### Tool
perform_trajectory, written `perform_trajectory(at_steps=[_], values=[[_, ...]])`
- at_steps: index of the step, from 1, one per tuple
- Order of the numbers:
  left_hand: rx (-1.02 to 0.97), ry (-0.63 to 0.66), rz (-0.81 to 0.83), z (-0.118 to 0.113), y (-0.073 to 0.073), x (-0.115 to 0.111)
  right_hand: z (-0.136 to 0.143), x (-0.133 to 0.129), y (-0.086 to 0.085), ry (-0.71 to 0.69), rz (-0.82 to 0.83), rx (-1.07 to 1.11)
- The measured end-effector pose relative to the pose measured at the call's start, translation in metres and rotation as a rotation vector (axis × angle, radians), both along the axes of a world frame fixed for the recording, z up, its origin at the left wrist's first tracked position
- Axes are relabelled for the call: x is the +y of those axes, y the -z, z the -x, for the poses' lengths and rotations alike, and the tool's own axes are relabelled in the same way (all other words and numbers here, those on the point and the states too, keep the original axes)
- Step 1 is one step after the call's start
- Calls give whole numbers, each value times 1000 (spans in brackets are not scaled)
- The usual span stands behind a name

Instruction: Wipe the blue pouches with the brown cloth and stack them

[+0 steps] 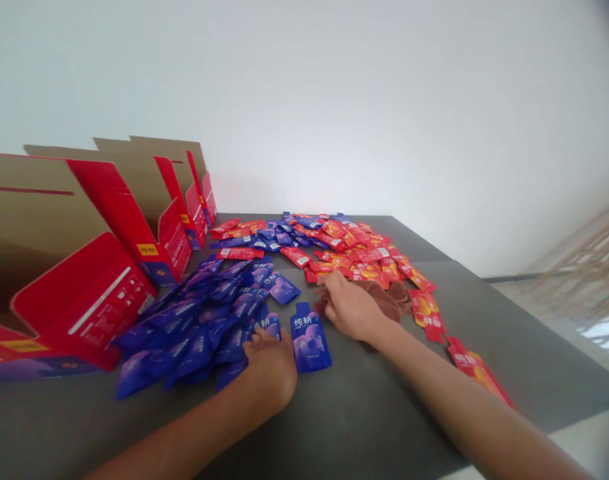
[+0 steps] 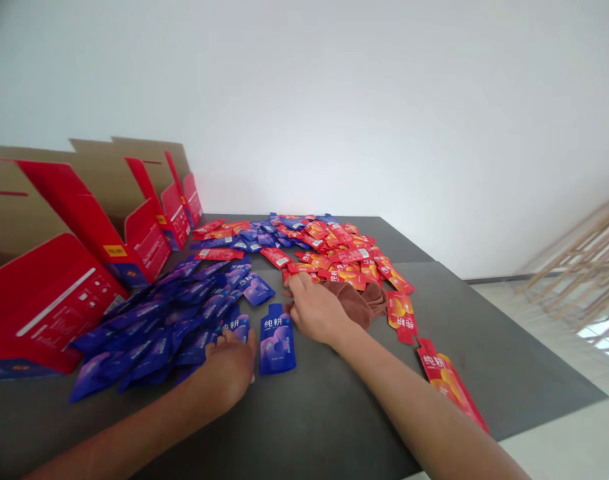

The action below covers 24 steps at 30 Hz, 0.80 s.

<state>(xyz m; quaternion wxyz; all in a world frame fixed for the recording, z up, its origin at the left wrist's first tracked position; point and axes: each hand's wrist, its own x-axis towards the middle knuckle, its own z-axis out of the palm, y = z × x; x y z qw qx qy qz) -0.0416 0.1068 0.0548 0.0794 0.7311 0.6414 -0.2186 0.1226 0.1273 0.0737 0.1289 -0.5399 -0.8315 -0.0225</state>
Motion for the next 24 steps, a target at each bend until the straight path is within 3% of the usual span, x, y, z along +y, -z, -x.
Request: perform_trajectory(at_steps=[5,10,18,24], values=[[48,15,3,-1,-5,-3,21,2,27,-282,121,-10],[70,33,4,-1,-8,-5,13,-12,24,-443,173,-11],[80,55,4,1,-8,-4,15,-11,23,-307,161,-112],[15,144,97,4,-24,-15,24,-17,26,-201,101,-144]])
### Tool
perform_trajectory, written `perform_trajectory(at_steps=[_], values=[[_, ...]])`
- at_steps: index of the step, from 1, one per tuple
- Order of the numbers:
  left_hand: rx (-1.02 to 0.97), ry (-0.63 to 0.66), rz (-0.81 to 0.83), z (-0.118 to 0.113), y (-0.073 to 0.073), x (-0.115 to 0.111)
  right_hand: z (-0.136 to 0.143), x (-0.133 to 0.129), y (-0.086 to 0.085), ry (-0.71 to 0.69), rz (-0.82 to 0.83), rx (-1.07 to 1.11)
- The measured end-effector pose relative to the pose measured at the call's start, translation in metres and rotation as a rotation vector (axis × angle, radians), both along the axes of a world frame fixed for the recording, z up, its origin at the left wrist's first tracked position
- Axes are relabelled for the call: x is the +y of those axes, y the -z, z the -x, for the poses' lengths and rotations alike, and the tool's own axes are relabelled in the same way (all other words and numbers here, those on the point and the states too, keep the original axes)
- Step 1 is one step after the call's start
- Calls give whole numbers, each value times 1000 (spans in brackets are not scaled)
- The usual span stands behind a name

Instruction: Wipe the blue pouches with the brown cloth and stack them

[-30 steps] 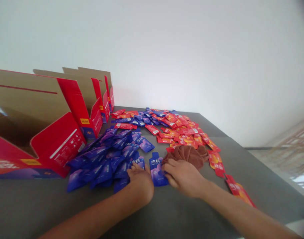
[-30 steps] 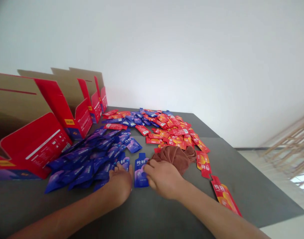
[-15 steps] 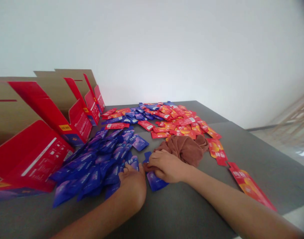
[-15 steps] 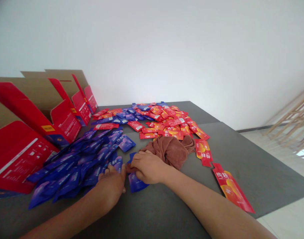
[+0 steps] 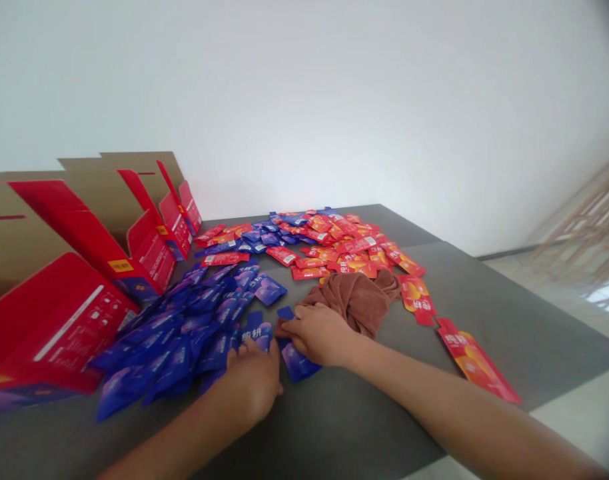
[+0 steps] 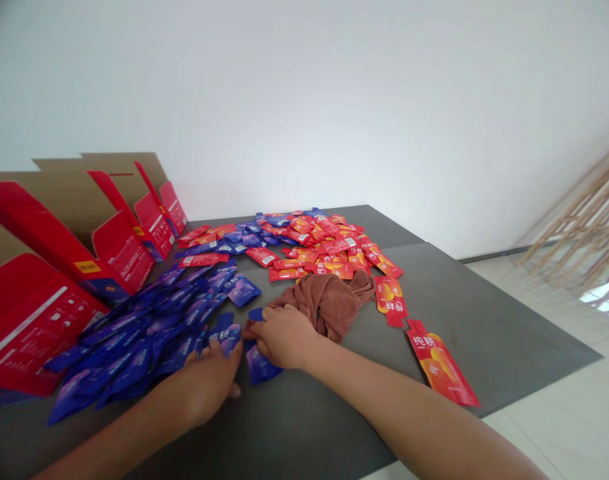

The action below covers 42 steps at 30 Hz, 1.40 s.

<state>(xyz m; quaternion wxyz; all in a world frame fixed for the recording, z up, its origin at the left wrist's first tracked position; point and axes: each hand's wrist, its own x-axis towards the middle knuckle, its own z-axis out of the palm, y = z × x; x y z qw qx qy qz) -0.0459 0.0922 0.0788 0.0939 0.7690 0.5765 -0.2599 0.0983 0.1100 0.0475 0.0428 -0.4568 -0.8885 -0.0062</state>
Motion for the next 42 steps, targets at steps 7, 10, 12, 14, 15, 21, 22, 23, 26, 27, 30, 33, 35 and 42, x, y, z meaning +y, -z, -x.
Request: perform_trajectory(at_steps=[7,10,12,14,15,21,22,23,26,27,30,33,35,42], values=[[-91,52,50,1,-16,-16,12,-4,-1,142,-14,-25],[-86,15,74,-9,-4,-20,15,-3,2,157,-7,-31],[-78,-11,88,-16,8,-24,13,-2,2,138,21,-29],[-76,-31,108,-21,21,-28,7,1,1,109,67,-16],[-72,-39,106,-23,26,-31,3,2,0,103,85,-5],[-18,-51,-24,-26,36,-52,-10,3,-8,67,49,58],[-11,-42,-33,-26,36,-54,-9,1,-8,-9,67,56],[-4,-31,-38,-26,36,-55,-9,-1,-9,-94,93,53],[6,-4,-48,-27,34,-57,-10,-5,-10,-291,165,69],[10,-3,-44,-27,33,-57,-11,-5,-10,-318,176,83],[10,-5,-7,-28,29,-57,-17,4,-6,-314,180,107],[-1,-2,8,-28,27,-57,-22,22,1,-182,120,85],[-5,-1,-7,-27,27,-58,-24,30,5,-116,78,56],[-33,-5,-39,-28,38,-61,-18,4,-6,-341,154,122]])
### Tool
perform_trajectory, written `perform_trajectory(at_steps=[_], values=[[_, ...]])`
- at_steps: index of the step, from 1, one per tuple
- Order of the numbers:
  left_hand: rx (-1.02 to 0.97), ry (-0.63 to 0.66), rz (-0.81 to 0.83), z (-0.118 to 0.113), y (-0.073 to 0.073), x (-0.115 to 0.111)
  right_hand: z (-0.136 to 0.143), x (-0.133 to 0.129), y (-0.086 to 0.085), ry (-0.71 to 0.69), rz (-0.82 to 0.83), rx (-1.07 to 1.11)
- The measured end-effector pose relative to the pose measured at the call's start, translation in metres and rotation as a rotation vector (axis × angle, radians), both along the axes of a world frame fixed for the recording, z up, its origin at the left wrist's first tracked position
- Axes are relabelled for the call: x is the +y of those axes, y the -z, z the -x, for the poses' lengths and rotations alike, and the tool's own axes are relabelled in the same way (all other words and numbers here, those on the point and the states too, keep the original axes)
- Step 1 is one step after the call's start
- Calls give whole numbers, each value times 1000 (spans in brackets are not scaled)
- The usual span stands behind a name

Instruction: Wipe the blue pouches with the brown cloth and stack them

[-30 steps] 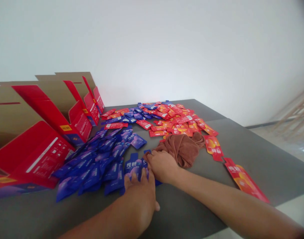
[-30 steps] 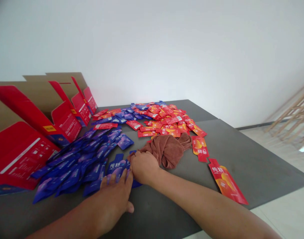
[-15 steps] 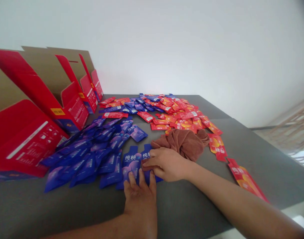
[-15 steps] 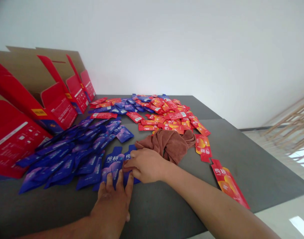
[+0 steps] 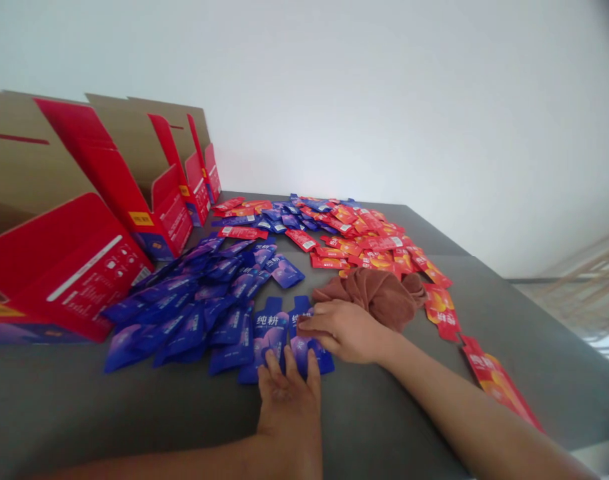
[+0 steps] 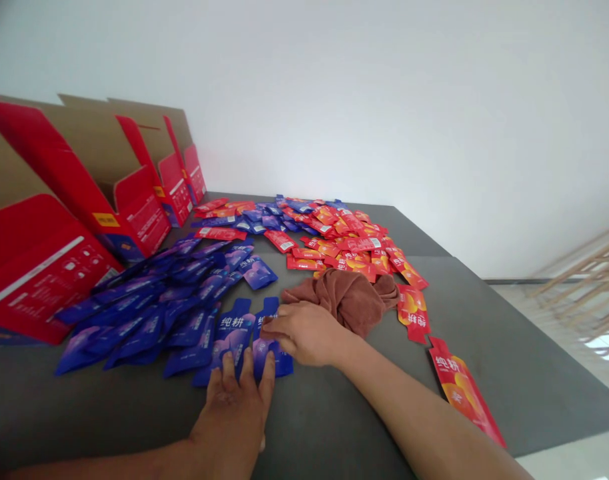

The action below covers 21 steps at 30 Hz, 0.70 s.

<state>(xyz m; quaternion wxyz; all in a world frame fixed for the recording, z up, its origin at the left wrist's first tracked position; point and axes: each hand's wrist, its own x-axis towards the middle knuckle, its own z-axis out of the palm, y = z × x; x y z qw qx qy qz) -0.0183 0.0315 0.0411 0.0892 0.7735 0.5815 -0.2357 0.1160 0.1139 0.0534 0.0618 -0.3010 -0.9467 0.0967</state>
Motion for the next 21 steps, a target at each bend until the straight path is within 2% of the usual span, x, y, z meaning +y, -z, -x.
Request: perform_trajectory(at_steps=[2,4,9,11,13,18,21], values=[[1,11,-45,-1,6,-2,1,-6,-2,-90,50,30],[17,26,-123,-1,12,-4,0,-3,2,-100,53,53],[47,43,-222,0,20,-8,-12,27,18,136,-43,47],[49,40,-237,0,19,-8,-14,30,18,164,-56,25],[41,38,-233,0,17,-8,-13,24,14,141,-54,29],[9,39,-136,0,7,-7,3,-8,-2,-44,34,58],[16,35,-127,0,4,-6,5,-7,-1,-66,40,43]])
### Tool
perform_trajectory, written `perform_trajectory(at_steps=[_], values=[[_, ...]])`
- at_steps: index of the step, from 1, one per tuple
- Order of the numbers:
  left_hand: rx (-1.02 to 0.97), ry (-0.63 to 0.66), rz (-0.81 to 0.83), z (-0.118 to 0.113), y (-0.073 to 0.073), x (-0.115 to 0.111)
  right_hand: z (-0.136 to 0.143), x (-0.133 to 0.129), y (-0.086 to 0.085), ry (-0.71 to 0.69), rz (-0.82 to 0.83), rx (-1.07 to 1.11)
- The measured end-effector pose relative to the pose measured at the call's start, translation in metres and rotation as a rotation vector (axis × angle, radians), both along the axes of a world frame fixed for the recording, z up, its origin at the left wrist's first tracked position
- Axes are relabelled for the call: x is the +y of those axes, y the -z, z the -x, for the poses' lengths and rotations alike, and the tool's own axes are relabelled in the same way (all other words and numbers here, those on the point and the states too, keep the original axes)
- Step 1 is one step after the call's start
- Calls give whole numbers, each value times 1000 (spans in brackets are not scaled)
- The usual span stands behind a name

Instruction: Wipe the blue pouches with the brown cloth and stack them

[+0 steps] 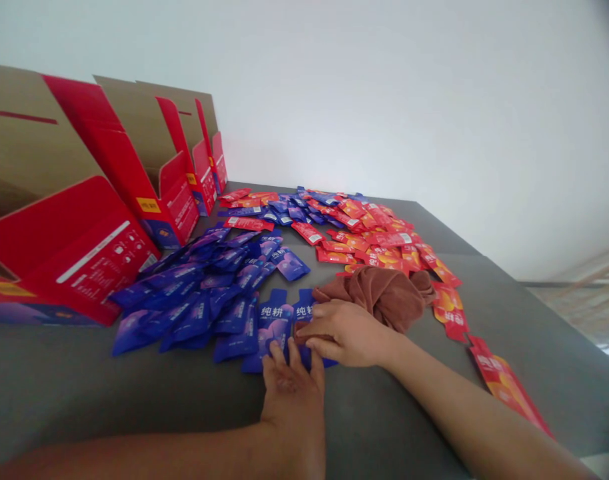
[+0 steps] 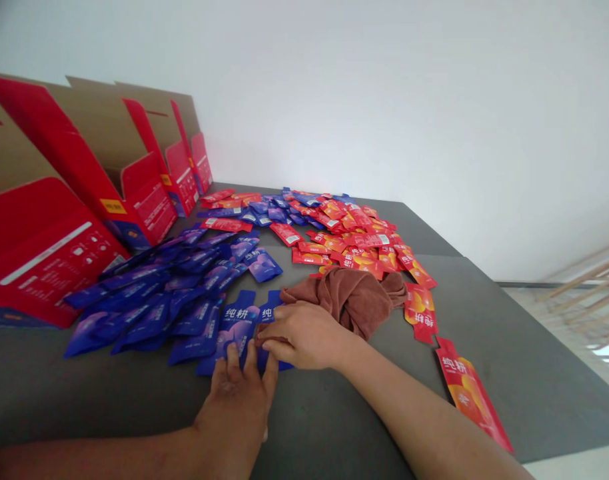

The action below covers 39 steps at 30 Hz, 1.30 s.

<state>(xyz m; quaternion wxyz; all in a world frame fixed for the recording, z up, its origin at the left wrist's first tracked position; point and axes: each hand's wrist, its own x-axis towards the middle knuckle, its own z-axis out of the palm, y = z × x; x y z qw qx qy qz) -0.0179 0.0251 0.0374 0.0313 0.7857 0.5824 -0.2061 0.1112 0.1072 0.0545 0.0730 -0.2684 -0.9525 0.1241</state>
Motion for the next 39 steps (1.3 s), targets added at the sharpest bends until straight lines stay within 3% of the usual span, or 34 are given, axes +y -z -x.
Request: perform_trajectory(at_steps=[6,9,15,24,33,39], values=[[19,3,-34,1,4,0,-18,33,13,202,-58,-31],[10,-12,-44,0,6,0,-16,27,10,178,-75,-34],[7,-8,-18,-1,5,-1,4,-5,-1,-15,-28,-25],[8,-1,-41,0,7,-1,-19,34,15,209,-75,-31],[21,27,-66,2,0,-4,4,-3,2,-5,6,-2],[3,4,-97,0,6,-2,-13,25,14,170,-46,13]])
